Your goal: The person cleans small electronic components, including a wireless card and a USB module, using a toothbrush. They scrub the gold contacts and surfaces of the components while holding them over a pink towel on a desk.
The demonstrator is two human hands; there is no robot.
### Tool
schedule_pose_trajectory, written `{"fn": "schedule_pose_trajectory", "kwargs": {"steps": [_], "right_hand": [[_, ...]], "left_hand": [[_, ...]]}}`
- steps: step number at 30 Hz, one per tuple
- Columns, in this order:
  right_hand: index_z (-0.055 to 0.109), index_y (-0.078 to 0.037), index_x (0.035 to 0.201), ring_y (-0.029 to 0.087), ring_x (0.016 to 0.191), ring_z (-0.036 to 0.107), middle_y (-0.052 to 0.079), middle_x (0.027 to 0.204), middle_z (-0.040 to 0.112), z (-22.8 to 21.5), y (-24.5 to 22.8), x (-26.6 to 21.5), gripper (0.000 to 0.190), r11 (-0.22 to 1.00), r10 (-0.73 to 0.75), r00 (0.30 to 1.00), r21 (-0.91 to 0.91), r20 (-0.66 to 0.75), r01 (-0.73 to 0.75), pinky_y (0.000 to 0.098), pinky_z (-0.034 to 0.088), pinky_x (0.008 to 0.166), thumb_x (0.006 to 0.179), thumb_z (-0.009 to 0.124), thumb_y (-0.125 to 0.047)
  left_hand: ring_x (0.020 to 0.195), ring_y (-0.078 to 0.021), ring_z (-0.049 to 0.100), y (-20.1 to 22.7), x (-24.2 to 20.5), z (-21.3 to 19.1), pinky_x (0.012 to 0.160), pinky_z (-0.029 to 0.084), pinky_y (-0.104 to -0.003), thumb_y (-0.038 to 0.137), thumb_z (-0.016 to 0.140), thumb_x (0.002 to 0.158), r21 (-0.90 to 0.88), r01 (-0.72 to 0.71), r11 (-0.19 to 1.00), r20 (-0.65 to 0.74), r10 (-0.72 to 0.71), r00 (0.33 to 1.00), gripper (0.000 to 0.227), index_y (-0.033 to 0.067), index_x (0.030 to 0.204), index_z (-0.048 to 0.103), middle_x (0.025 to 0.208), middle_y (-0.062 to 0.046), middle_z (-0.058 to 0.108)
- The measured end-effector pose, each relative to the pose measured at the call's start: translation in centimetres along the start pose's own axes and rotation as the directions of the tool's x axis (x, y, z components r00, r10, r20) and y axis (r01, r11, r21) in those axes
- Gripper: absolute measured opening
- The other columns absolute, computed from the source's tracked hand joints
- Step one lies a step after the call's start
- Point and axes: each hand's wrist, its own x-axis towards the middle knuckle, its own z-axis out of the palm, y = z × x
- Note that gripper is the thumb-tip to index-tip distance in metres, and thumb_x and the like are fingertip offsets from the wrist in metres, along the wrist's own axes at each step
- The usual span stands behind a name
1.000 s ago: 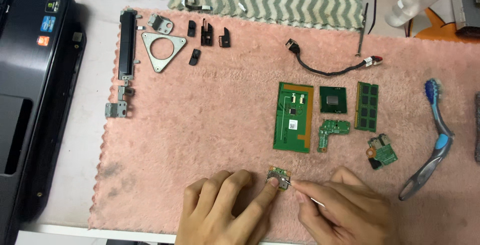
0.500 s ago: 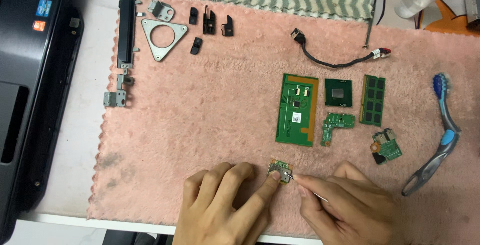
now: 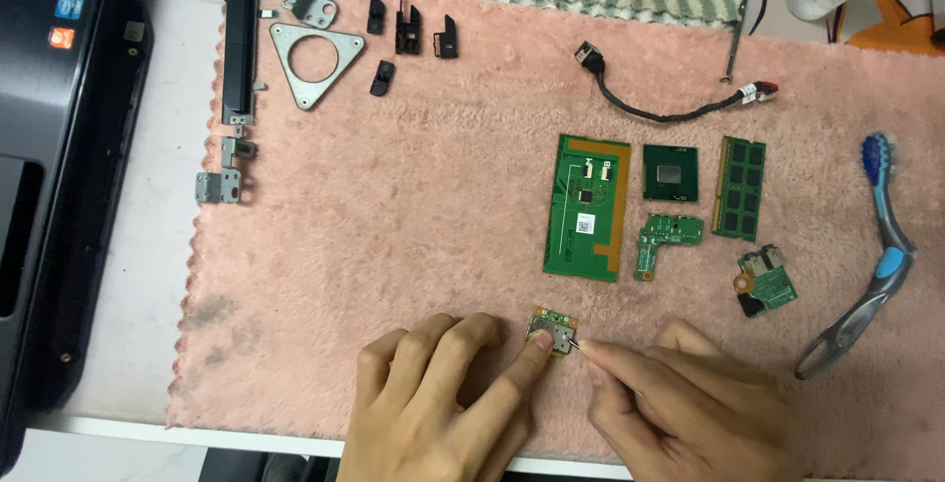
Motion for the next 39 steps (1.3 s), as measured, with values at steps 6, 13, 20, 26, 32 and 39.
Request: {"fn": "schedule_pose_trajectory", "kwargs": {"steps": [6,13,20,26,32,39], "right_hand": [[0.084,-0.003,0.101,0.019,0.053,0.04,-0.001,0.07,0.07,-0.1,0.3,-0.6,0.026,0.999,-0.017,1.0,-0.05,0.0,0.017,0.0264,0.038,0.05,0.092,0.068,0.015],[0.083,-0.001,0.096,0.021,0.052,0.042,0.003,0.068,0.069,0.1,-0.1,-0.5,0.024,0.998,0.006,1.0,-0.055,-0.029,-0.008,0.0289,0.042,0.052,0.091,0.069,0.017],[0.088,-0.01,0.106,0.009,0.046,0.035,-0.003,0.057,0.049,-1.4,-0.5,-0.4,0.019,0.975,0.22,0.975,0.026,0.006,-0.22,0.0233,0.039,0.05,0.094,0.077,-0.002],[0.089,-0.012,0.109,0.005,0.05,0.032,-0.004,0.058,0.037,-2.2,-1.2,-0.7,0.02,0.905,0.416,0.909,0.084,0.026,-0.417,0.0187,0.032,0.051,0.095,0.078,-0.005],[0.089,-0.008,0.104,0.005,0.049,0.033,-0.004,0.056,0.033,-1.8,-0.6,-1.6,0.016,0.893,0.436,0.899,0.146,-0.042,-0.426,0.0174,0.037,0.053,0.091,0.081,-0.003],[0.087,-0.004,0.103,0.005,0.047,0.036,-0.003,0.052,0.038,-1.4,0.4,-2.4,0.012,0.936,0.332,0.935,0.164,-0.123,-0.31,0.02,0.035,0.052,0.094,0.08,-0.002]], "left_hand": [[0.113,-0.0281,0.071,0.0,0.0,0.0,0.091,0.047,-0.045,0.036,0.073,0.108,0.008,-0.006,1.0,-0.004,0.006,1.0,0.035,0.0315,0.142,0.078,0.131,-0.006,0.074],[0.115,-0.0295,0.071,-0.1,-0.4,0.3,0.091,0.048,-0.046,0.041,0.07,0.11,0.02,-0.014,1.0,-0.005,0.015,1.0,0.034,0.0327,0.142,0.079,0.131,-0.006,0.073],[0.113,-0.026,0.072,0.3,1.1,-1.1,0.086,0.046,-0.041,0.033,0.075,0.108,-0.019,-0.008,1.0,0.007,0.008,1.0,0.026,0.0272,0.133,0.08,0.151,-0.004,0.074],[0.103,-0.017,0.075,0.3,1.9,-1.3,0.088,0.043,-0.032,0.025,0.086,0.109,-0.156,0.003,0.988,-0.109,-0.02,0.994,0.013,0.0193,0.119,0.079,0.139,0.006,0.084],[0.086,-0.0147,0.066,1.6,3.0,-1.3,0.081,0.036,-0.036,0.024,0.081,0.11,-0.176,0.03,0.984,-0.186,-0.063,0.981,0.011,0.0204,0.102,0.074,0.103,0.011,0.081],[0.097,-0.0223,0.065,1.7,1.4,-0.7,0.089,0.039,-0.044,0.025,0.047,0.121,0.001,-0.068,0.998,-0.136,0.068,0.988,0.037,0.0212,0.135,0.081,0.117,0.002,0.074]]}}
